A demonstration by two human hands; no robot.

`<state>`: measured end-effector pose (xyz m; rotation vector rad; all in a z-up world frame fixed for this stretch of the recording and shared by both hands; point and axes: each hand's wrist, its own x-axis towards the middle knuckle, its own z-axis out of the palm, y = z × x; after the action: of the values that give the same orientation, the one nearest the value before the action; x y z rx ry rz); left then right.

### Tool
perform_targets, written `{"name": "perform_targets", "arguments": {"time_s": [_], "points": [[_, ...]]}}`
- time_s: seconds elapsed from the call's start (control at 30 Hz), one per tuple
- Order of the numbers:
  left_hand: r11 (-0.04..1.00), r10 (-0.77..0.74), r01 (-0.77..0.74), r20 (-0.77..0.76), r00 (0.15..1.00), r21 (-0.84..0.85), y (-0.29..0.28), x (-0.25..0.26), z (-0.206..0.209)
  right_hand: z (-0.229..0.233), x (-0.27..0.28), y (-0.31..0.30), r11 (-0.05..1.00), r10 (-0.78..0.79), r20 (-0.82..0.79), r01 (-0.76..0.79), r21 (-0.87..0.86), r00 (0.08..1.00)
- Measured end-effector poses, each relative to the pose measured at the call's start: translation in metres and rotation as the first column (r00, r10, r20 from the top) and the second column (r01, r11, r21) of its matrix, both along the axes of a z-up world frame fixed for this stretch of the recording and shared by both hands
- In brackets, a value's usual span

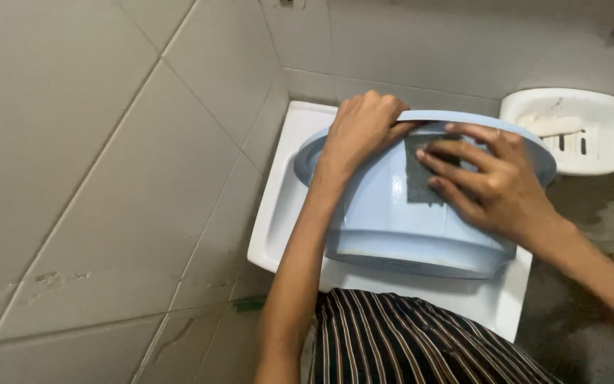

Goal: The person is scrubbing the side of a plastic basin with a scouring pad in a bathroom sink.

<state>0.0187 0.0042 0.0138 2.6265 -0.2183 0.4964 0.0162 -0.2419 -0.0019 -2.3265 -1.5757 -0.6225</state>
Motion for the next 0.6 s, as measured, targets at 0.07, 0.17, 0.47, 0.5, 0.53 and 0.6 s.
{"name": "perform_targets", "arguments": {"time_s": [0.07,0.17,0.47,0.5,0.53,0.6], "points": [[1.000,-0.025,0.024,0.084,0.996,0.012,0.004,0.004,-0.009,0.002,-0.020,-0.001,0.997,0.078,-0.052,-0.078,-0.010,0.996],[0.996,-0.084,0.084,0.153,0.985,0.004,0.001,0.008,-0.013,0.000,-0.022,-0.006,0.977,0.202,-0.123,-0.208,-0.038,0.972],[0.998,-0.056,0.054,0.165,0.985,0.018,0.004,0.026,-0.013,0.002,-0.022,0.006,0.970,0.238,-0.134,-0.241,-0.012,0.962],[0.998,-0.064,0.062,0.166,0.984,0.017,0.006,0.028,-0.020,-0.002,-0.024,0.006,0.944,0.324,-0.152,-0.330,-0.014,0.934],[0.998,-0.069,0.068,0.165,0.984,0.012,0.003,0.028,-0.016,-0.005,-0.015,0.002,0.946,0.316,-0.155,-0.323,-0.019,0.936],[0.999,-0.046,0.049,0.172,0.984,-0.015,0.000,0.025,-0.007,-0.011,0.004,-0.006,0.953,0.285,-0.146,-0.296,-0.061,0.947]]}}
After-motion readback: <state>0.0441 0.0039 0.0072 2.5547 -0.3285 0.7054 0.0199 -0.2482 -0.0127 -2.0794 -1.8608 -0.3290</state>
